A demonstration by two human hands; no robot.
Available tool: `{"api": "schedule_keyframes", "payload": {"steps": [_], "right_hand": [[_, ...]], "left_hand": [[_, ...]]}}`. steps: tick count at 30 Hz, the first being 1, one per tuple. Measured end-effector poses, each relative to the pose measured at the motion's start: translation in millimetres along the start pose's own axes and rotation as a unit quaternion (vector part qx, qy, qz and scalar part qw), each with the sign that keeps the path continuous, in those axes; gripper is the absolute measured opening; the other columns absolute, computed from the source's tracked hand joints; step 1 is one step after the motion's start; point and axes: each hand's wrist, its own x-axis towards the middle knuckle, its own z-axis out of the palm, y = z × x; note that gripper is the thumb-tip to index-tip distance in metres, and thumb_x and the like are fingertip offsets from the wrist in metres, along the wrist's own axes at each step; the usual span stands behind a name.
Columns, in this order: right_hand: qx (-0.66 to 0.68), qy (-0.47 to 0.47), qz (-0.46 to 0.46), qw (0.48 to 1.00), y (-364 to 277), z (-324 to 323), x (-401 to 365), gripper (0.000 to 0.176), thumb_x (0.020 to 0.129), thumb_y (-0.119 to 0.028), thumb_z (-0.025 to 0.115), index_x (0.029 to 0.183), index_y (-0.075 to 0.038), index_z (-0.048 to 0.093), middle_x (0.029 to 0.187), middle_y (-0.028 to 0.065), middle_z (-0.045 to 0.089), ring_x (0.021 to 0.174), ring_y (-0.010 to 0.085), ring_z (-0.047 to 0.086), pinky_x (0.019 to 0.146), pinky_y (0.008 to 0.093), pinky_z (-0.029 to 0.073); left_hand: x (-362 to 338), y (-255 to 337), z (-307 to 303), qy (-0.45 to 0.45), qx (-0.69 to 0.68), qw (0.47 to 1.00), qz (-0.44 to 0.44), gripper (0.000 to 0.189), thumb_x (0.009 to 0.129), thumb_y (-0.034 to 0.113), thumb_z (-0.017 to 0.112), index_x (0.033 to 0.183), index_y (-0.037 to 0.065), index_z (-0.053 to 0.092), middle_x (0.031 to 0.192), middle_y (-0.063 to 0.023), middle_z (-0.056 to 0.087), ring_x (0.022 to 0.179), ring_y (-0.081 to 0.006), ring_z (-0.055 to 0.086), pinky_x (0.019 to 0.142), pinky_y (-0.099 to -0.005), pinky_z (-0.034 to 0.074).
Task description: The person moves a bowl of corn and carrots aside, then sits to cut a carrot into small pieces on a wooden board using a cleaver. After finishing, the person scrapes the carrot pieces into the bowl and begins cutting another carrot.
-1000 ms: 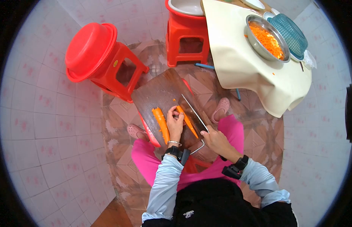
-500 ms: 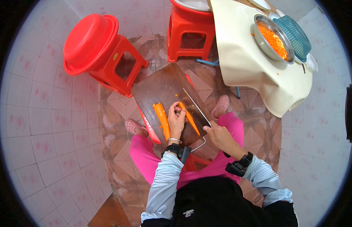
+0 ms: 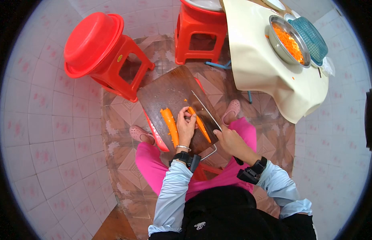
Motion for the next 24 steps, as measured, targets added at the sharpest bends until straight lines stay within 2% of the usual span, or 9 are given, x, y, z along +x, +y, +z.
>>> {"api": "schedule_keyframes", "payload": {"steps": [11, 17, 19, 23, 24], "right_hand": [[0.006, 0.020, -0.013, 1.000, -7, 17, 63, 0.041, 0.097, -0.033, 0.041, 0.091, 0.006, 0.053, 0.077, 0.0345, 0.060, 0.079, 0.0519, 0.059, 0.069, 0.0585, 0.046], [-0.021, 0.036, -0.010, 0.999, -14, 23, 70, 0.042, 0.097, -0.034, 0.041, 0.093, 0.005, 0.054, 0.077, 0.0304, 0.062, 0.078, 0.0494, 0.061, 0.070, 0.0568, 0.048], [-0.022, 0.064, -0.066, 0.996, -22, 24, 78, 0.037, 0.097, -0.032, 0.042, 0.089, 0.003, 0.053, 0.076, 0.0325, 0.060, 0.075, 0.0524, 0.057, 0.064, 0.0595, 0.043], [-0.003, 0.087, -0.067, 0.994, -12, 54, 106, 0.036, 0.097, -0.033, 0.042, 0.093, 0.001, 0.052, 0.077, 0.0320, 0.060, 0.075, 0.0521, 0.058, 0.065, 0.0596, 0.044], [0.018, 0.085, -0.018, 0.996, -17, 57, 109, 0.035, 0.097, -0.033, 0.042, 0.095, 0.000, 0.051, 0.077, 0.0314, 0.061, 0.076, 0.0518, 0.058, 0.065, 0.0593, 0.044]], "left_hand": [[2, 3, 0, 0.011, -0.010, 1.000, -0.012, 0.037, 0.085, 0.004, 0.063, 0.120, 0.004, 0.050, 0.091, -0.0052, 0.048, 0.057, -0.0094, 0.057, 0.048, -0.0219, 0.051], [2, 6, 1, 0.010, 0.001, 1.000, -0.018, 0.038, 0.084, 0.003, 0.063, 0.120, 0.005, 0.049, 0.091, -0.0053, 0.048, 0.057, -0.0097, 0.057, 0.046, -0.0214, 0.050], [2, 6, -1, 0.004, 0.007, 1.000, -0.014, 0.039, 0.084, 0.003, 0.063, 0.120, 0.005, 0.049, 0.091, -0.0051, 0.047, 0.058, -0.0096, 0.056, 0.045, -0.0211, 0.049], [0, 9, -1, 0.006, 0.013, 1.000, -0.014, 0.038, 0.084, 0.003, 0.063, 0.119, 0.005, 0.049, 0.091, -0.0047, 0.048, 0.058, -0.0093, 0.056, 0.045, -0.0209, 0.049], [0, 7, -1, 0.010, 0.010, 1.000, -0.009, 0.038, 0.084, 0.003, 0.063, 0.118, 0.005, 0.049, 0.090, -0.0045, 0.048, 0.058, -0.0091, 0.055, 0.045, -0.0211, 0.049]]}}
